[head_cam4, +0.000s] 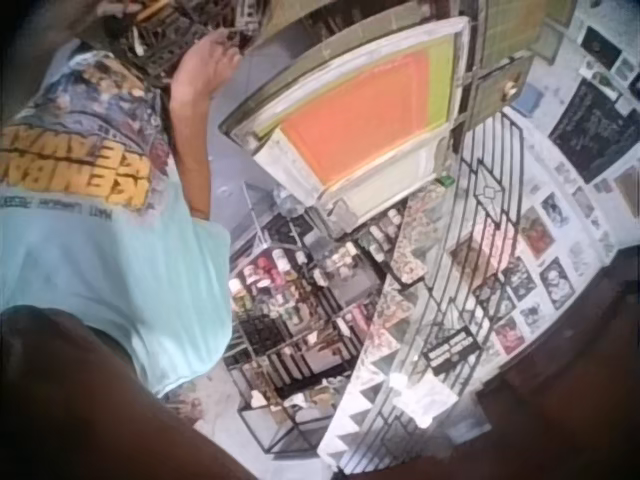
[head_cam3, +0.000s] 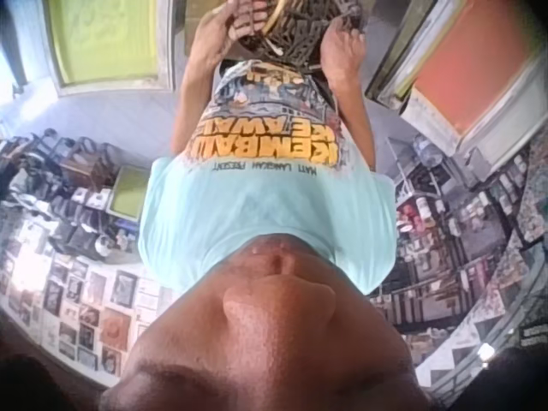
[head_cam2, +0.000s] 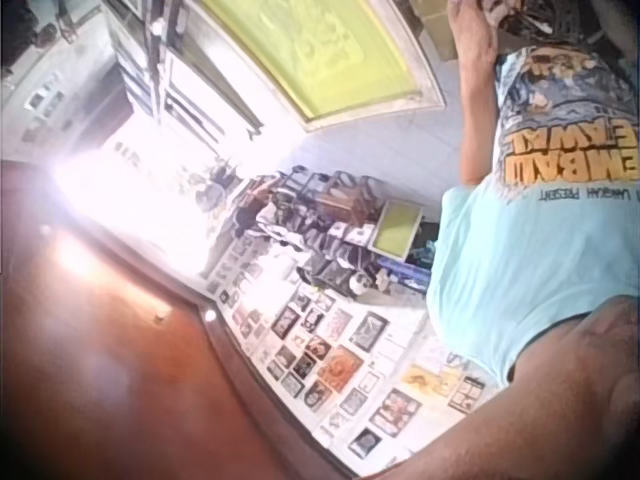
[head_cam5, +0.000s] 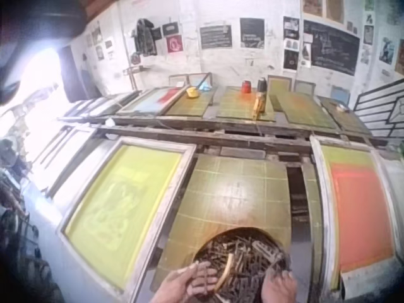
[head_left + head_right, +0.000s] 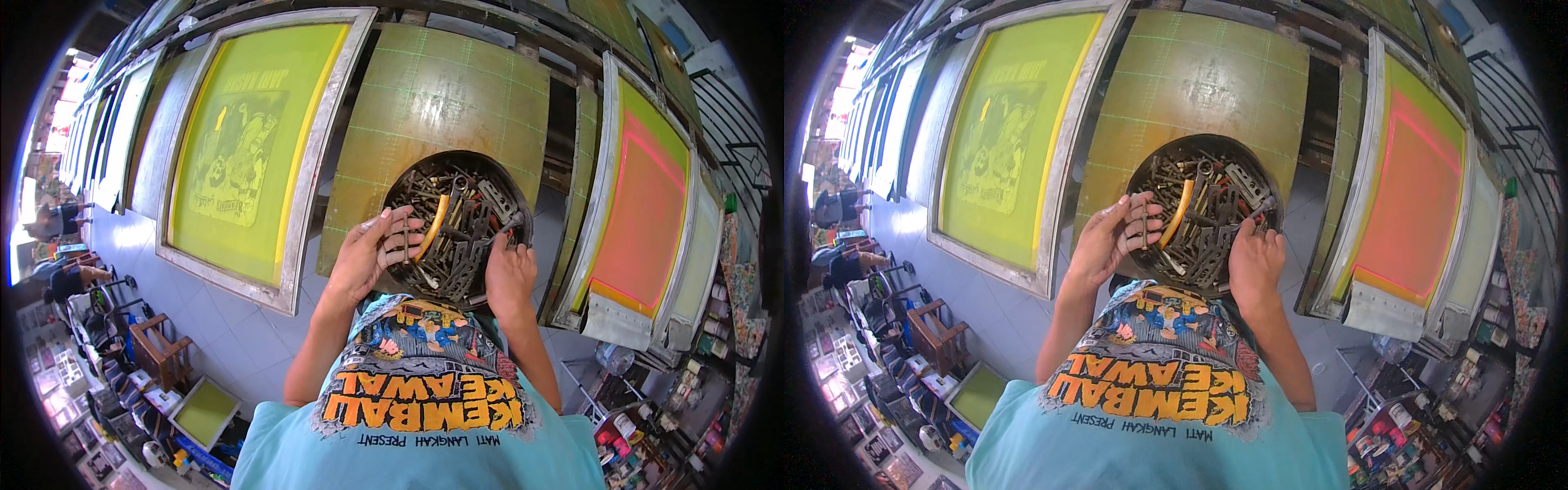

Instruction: The person picks up a metal tray filled with clips and a yellow screen frame. They use the clips to secure the screen to the frame, then lift and inspect the completed screen.

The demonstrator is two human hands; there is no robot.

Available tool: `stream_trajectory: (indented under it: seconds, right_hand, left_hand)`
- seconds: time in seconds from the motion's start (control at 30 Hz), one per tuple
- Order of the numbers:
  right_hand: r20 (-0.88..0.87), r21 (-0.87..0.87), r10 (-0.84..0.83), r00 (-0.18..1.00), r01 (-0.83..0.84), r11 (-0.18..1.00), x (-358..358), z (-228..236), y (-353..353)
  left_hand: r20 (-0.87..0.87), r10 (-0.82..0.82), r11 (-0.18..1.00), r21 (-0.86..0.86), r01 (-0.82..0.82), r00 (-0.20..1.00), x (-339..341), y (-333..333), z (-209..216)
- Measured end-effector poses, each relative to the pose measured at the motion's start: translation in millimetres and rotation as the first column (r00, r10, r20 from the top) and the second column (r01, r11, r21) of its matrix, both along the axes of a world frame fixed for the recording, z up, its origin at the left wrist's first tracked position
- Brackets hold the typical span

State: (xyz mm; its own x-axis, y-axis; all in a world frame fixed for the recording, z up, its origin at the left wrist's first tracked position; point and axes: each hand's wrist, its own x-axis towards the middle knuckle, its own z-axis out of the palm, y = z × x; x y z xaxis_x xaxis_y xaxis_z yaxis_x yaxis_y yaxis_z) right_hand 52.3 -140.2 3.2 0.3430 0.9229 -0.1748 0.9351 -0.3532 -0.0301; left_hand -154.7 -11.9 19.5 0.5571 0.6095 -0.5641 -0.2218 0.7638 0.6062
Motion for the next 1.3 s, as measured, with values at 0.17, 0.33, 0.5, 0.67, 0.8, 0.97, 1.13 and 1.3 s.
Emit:
stream_trajectory:
  seconds: [0.17,0.33,0.5,0.67,0.8,0.97,1.13,1.3]
  right_hand:
    - [-0.013,-0.067,-0.065,0.998,0.064,0.996,-8,-2,0]
    - [-0.261,-0.229,-0.208,0.943,0.149,0.962,-27,30,-10]
    - [-0.35,-0.06,-0.148,0.925,0.136,0.989,-37,28,-34]
    - [-0.556,0.06,-0.186,0.81,0.262,0.963,-33,41,-47]
    - [-0.492,0.102,-0.3,0.818,0.396,0.913,-25,38,-53]
    - [-0.315,0.181,-0.415,0.854,0.483,0.857,6,40,-59]
    - [-0.3,0.282,-0.497,0.814,0.573,0.769,29,42,-61]
    - [-0.4,0.27,-0.488,0.776,0.609,0.746,41,44,-61]
  left_hand:
    - [-0.014,-0.045,0.999,0.018,0.046,0.999,1,0,-2]
    - [-0.057,-0.034,0.997,0.072,0.038,0.998,10,-1,-5]
    - [-0.308,-0.113,0.9,0.371,0.229,0.945,32,-6,3]
    - [-0.659,-0.072,0.54,0.605,0.584,0.749,47,-18,13]
    - [-0.734,-0.1,0.4,0.588,0.703,0.671,67,-27,24]
    - [-0.673,-0.011,0.147,0.731,0.667,0.74,64,-27,-1]
    - [-0.733,-0.105,0.185,0.65,0.737,0.672,73,-37,1]
    - [-0.758,-0.115,0.114,0.632,0.766,0.643,127,-56,-19]
